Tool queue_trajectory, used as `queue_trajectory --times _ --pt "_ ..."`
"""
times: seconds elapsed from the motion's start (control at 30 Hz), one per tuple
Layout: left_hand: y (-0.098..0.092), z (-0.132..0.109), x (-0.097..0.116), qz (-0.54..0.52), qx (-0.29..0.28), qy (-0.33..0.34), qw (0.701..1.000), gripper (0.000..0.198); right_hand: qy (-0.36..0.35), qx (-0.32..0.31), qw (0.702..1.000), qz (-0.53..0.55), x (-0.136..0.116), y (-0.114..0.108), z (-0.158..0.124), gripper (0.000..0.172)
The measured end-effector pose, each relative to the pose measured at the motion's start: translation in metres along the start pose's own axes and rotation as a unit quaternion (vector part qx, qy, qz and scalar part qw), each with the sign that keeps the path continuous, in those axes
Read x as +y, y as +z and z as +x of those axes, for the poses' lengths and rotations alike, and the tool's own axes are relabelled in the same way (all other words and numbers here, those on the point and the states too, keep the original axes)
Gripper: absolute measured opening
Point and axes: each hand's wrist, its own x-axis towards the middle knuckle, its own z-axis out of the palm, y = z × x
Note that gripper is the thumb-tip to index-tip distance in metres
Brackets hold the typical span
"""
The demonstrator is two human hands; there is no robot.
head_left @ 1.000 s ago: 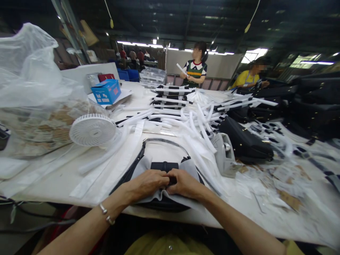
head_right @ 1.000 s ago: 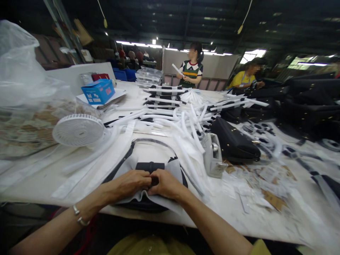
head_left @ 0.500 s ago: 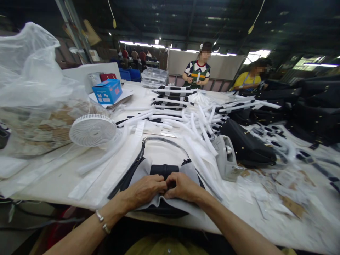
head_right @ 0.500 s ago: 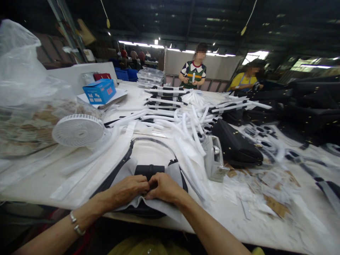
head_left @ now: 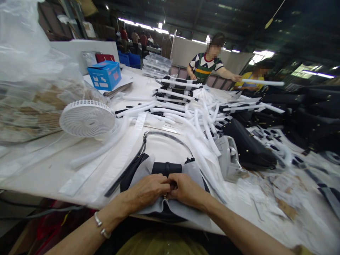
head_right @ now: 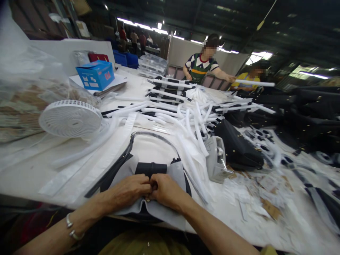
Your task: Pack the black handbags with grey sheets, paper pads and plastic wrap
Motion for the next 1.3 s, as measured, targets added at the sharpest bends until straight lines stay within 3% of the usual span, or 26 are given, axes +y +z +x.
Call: queue_trajectory --times 0.17,0.37,0.6,0.7,0.8,0.93,1.0,1.1,1.2,1.3 --pt "-0.002 0.002 0.003 -0.039 0.004 0.017 0.999 0.018 -0.025 0.016 0.996 -0.078 -0.005 0.004 -0.005 0.025" --pt "-0.001 0.001 0.004 0.021 -0.003 0.030 0.999 0.019 -0.013 -0.016 0.998 -0.054 -0.007 -0.002 -0.006 0.028" --pt "0.008 0.004 0.012 0.099 -0.001 -0.051 0.994 0.007 0.006 -0.027 1.000 -0.014 0.001 -0.001 -0.001 0.030" --pt "-0.004 0.011 0.017 0.092 -0.018 -0.119 0.988 0.004 0.033 -0.058 0.997 0.042 0.004 -0.007 0.007 0.031" --pt "-0.027 0.012 0.023 0.063 -0.012 -0.159 0.985 0.009 0.011 -0.074 0.994 0.081 -0.008 -0.029 0.001 0.027" --pt "-0.057 -0.009 0.037 -0.007 0.043 -0.139 0.989 0.020 -0.043 0.025 0.999 -0.010 -0.035 -0.067 -0.043 0.040" --pt "-0.061 -0.025 0.043 0.000 0.046 -0.107 0.993 0.038 -0.076 0.020 0.994 -0.072 -0.038 -0.073 -0.069 0.060" --pt "-0.054 -0.045 0.040 0.059 0.043 -0.095 0.993 0.065 -0.154 0.027 0.963 -0.219 -0.018 -0.060 -0.090 0.089" --pt "-0.041 -0.057 0.020 0.125 0.043 -0.115 0.984 0.068 -0.192 0.090 0.916 -0.341 0.024 -0.041 -0.087 0.067" --pt "-0.030 -0.068 -0.005 0.166 0.064 -0.142 0.974 0.062 -0.209 0.155 0.892 -0.369 0.061 -0.034 -0.077 0.052"
